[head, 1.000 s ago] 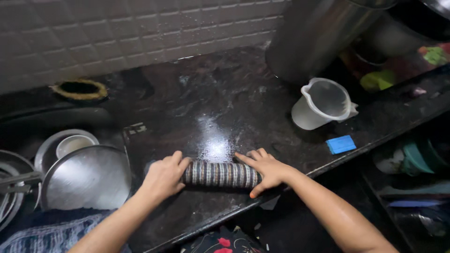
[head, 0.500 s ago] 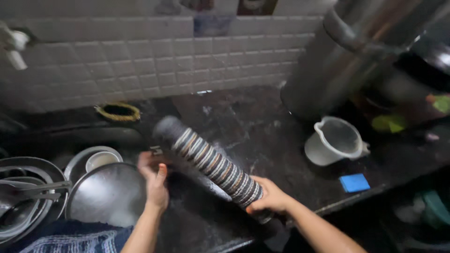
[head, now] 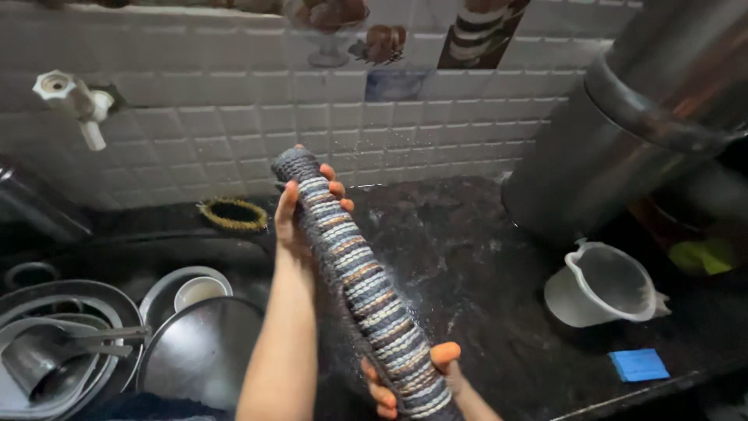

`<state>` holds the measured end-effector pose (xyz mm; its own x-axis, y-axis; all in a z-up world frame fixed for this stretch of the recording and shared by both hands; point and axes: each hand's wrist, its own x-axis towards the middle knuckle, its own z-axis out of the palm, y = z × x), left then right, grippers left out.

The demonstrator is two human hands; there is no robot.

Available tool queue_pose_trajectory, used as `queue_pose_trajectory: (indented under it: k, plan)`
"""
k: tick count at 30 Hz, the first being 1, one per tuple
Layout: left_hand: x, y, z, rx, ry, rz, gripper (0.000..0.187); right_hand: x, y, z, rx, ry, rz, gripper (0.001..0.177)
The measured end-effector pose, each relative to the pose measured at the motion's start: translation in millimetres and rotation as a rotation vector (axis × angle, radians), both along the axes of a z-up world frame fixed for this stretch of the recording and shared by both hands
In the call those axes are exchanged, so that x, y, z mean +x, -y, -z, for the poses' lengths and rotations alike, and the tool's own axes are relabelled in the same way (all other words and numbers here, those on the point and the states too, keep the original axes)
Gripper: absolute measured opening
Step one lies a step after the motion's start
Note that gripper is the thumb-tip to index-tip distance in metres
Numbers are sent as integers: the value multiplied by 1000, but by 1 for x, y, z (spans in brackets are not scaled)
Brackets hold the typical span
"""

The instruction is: The person hangs mats on a railing by spreading them out and smoothing them by hand.

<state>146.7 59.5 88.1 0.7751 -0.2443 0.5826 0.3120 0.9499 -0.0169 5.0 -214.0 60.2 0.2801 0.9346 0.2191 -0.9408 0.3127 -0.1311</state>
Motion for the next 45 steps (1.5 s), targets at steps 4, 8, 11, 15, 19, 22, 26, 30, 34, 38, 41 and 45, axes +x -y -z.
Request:
queue_pose_trajectory:
  k: [4, 8, 11, 15, 19, 22, 26, 30, 34, 38, 41, 45]
  plan:
    - [31, -3, 0, 964, -756, -651, 77, 28, 13, -20, -986, 740, 290, 101]
    - [48, 13, 24, 1608, -851, -1124, 81, 81, -40, -14, -1541, 1623, 271, 90]
    - [47, 13, 49, 2243, -1054, -1102, 84, 99, -76, -4, -1831, 1862, -25, 105]
    - [49, 9, 74, 2293, -1158, -1120, 84, 104, -87, 12, -1855, 1938, -130, 95]
    - [69, -22, 92, 1938, -1092, -1200, 104, 120, -61, 34, -1383, 1377, 218, 74]
    - [51, -67, 94, 531, -500, -349, 72, 123, -42, 53, -1088, 875, 207, 64]
    - [-23, -2, 82, 151, -542, -272, 99, 99, -45, 62, -590, 326, 96, 61]
    - [-31, 46, 60, -4, 50, -140, 93, 63, -63, 35, -102, -23, -18, 72]
    - [-44, 28, 41, 147, -55, -195, 82, 50, -28, -2, -230, 17, -60, 91]
    - [-57, 23, 13, 519, -315, -208, 66, 48, -1, -16, -290, 277, -135, 83]
    - [-45, 30, 9, 895, -589, -371, 37, 46, -5, -17, -791, 657, 145, 126]
    - [-16, 52, 33, 1301, -612, -1071, 44, 68, -61, 29, -1365, 761, 460, 121]
